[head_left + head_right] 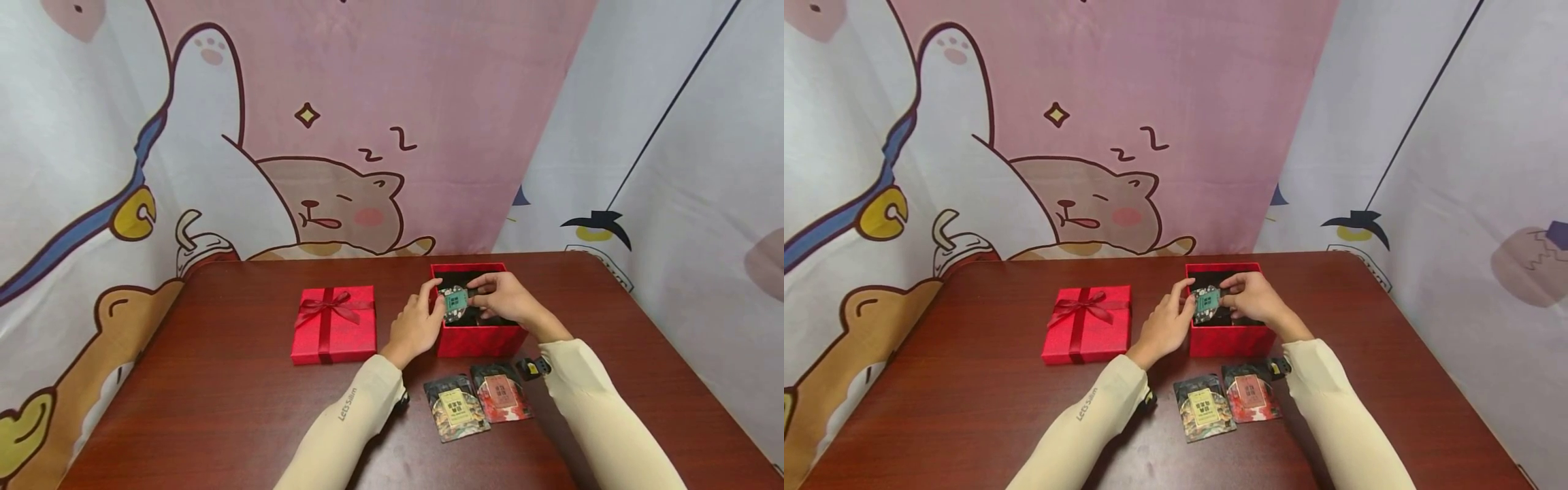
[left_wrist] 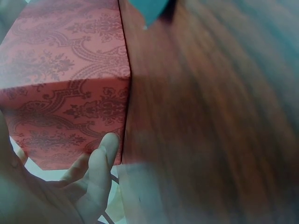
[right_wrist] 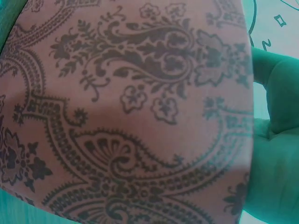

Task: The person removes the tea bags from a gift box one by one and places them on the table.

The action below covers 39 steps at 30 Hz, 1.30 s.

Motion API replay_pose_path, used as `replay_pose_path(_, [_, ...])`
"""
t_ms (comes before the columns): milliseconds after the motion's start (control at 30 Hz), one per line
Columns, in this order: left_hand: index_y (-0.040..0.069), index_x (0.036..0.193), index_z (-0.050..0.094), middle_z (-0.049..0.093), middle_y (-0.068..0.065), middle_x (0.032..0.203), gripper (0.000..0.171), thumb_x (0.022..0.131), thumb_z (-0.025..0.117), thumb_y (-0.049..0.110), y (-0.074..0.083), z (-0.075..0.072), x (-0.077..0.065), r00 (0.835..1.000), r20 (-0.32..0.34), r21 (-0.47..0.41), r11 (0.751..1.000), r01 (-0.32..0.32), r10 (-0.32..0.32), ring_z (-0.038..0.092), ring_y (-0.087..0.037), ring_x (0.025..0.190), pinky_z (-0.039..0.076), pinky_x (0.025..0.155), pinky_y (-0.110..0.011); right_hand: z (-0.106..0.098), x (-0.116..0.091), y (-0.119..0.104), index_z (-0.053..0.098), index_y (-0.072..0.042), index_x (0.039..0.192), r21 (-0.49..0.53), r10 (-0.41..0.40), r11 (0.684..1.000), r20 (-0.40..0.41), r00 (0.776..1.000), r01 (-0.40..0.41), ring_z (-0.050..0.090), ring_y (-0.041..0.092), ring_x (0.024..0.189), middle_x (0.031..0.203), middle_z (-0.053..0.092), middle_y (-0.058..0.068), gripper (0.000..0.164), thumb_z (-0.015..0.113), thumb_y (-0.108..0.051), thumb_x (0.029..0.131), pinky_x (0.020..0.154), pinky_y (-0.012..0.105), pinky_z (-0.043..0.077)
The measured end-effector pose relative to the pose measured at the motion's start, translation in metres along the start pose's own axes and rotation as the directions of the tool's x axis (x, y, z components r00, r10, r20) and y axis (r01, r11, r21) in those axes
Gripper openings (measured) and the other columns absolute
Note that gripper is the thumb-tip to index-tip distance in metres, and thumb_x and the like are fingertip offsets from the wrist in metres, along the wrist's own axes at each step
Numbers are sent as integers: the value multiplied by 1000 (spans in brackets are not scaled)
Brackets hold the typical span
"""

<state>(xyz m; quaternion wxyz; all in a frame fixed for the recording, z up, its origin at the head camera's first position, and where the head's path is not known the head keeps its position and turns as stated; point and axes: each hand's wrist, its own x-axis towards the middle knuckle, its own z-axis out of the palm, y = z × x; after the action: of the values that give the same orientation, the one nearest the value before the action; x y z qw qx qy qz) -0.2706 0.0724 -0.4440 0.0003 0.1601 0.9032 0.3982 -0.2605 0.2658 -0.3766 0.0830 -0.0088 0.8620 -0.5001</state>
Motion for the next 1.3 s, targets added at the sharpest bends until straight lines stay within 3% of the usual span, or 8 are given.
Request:
replay_pose_path(600, [42, 149, 34, 60, -7, 112, 46, 103, 37, 47, 1, -3, 0, 1000, -10, -6, 1000, -9, 9, 63, -31, 85, 49, 71, -51, -5, -7, -3, 56, 15, 124, 10, -29, 1000, -30, 999, 30, 66, 18, 72, 106, 64, 26, 39, 67, -3, 91, 63, 33, 58])
replay_pose_path(867, [44, 149, 33, 60, -6, 111, 46, 103, 36, 47, 0, -1, 1, 1000, -13, -5, 1000, -1, 1, 63, -30, 84, 49, 70, -51, -9, -13, -2, 56, 12, 127, -7, -18, 1000, -41, 999, 17, 67, 20, 73, 115, 63, 29, 40, 66, -5, 92, 65, 33, 58])
replay_pose_path(1100, [46, 149, 31, 59, -6, 111, 46, 103, 35, 48, -1, 0, 1, 1000, -5, 0, 1000, -3, 3, 62, -29, 83, 49, 71, -49, -12, -17, -1, 54, 13, 128, 9, -25, 1000, -37, 999, 26, 67, 29, 80, 114, 62, 28, 42, 66, -6, 93, 66, 32, 58])
replay_pose_path(1300, [46, 150, 31, 59, -5, 111, 47, 103, 35, 48, -2, 1, 1, 1000, -2, 0, 1000, -3, 3, 61, -28, 82, 49, 70, -49, -13, -22, 0, 54, 12, 130, 10, -17, 1000, -30, 999, 18, 67, 22, 77, 116, 61, 28, 42, 65, -6, 94, 67, 31, 57])
